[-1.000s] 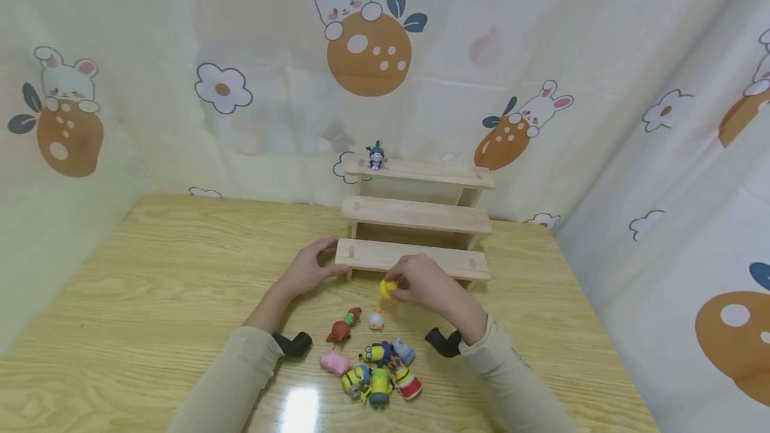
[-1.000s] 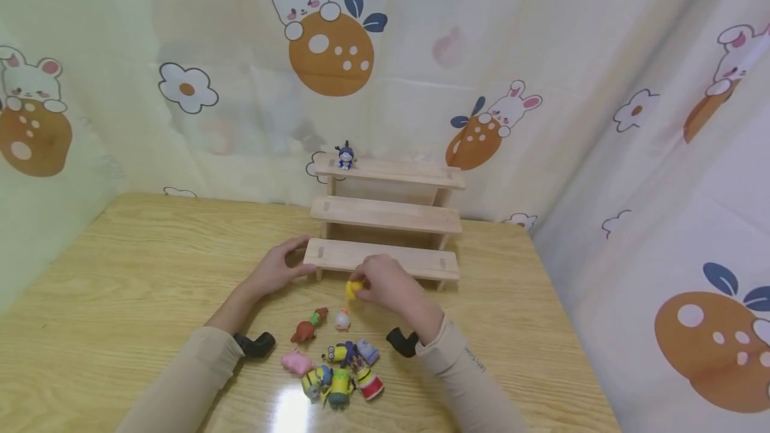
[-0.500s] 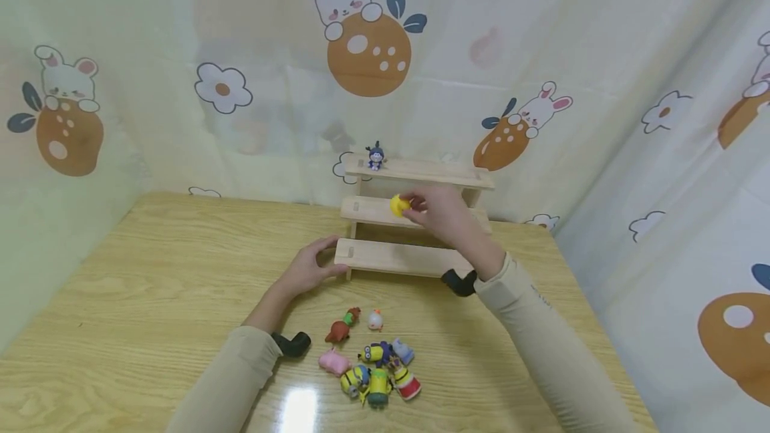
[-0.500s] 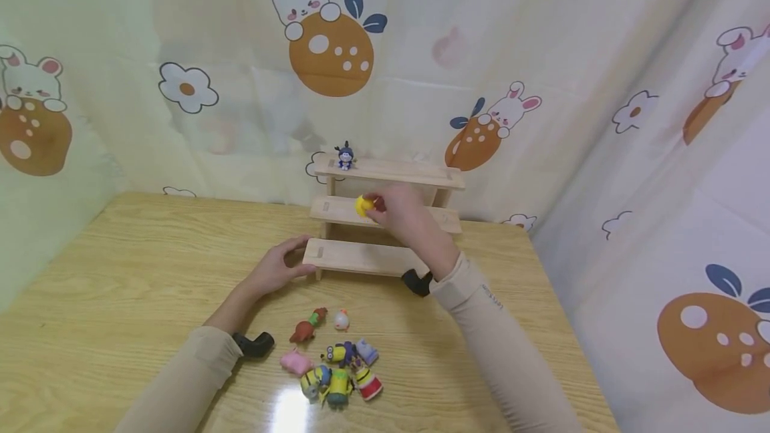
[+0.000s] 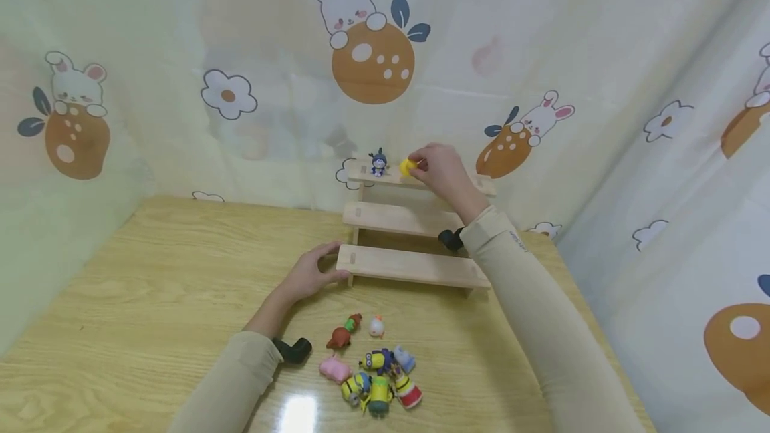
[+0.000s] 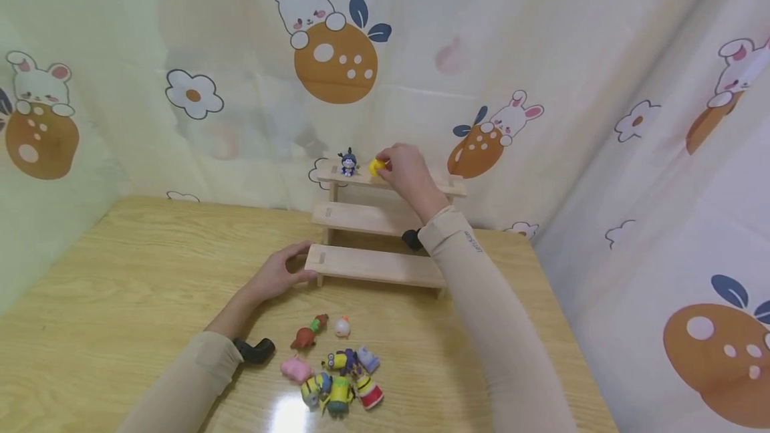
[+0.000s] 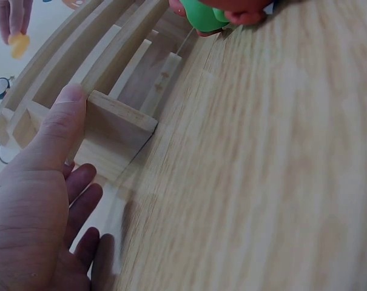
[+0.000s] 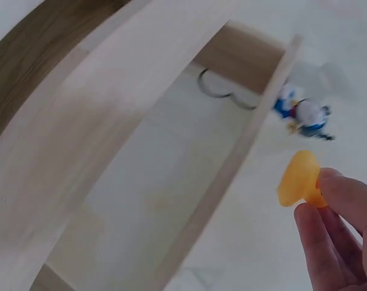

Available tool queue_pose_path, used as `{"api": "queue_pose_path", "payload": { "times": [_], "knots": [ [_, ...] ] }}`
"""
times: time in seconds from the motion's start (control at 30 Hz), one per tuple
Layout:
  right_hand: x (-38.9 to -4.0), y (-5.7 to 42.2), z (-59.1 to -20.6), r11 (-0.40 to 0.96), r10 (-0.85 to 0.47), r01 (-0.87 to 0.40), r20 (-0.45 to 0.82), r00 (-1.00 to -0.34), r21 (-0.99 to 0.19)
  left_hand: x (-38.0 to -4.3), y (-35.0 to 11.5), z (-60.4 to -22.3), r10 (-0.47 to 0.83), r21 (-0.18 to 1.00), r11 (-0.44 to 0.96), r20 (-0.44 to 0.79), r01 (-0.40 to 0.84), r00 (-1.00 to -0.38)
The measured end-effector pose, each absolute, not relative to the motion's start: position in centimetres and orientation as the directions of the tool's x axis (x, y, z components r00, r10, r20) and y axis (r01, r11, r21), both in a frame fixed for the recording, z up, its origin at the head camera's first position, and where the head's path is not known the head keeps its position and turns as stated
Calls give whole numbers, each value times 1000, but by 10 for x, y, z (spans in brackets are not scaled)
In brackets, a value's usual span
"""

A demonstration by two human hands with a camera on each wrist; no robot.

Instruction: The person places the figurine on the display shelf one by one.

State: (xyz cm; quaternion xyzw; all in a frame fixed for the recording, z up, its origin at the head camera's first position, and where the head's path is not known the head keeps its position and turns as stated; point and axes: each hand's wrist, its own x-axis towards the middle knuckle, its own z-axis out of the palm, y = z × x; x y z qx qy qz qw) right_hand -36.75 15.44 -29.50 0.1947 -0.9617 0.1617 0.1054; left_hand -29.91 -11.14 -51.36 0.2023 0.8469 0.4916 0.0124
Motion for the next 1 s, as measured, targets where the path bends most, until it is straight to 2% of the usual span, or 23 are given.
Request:
{"api": "queue_pose_path", "payload": {
  "times": [0.53, 1.0],
  "knots": [
    [-388, 154, -310, 890, -262, -305, 168, -950, -339, -299, -111, -515, 361, 854, 420, 154, 308, -920],
    [-392, 152, -312, 908, -268, -311, 179, -947, -282, -298, -111, -512, 353, 847, 432, 156, 309, -922]
  ]
}}
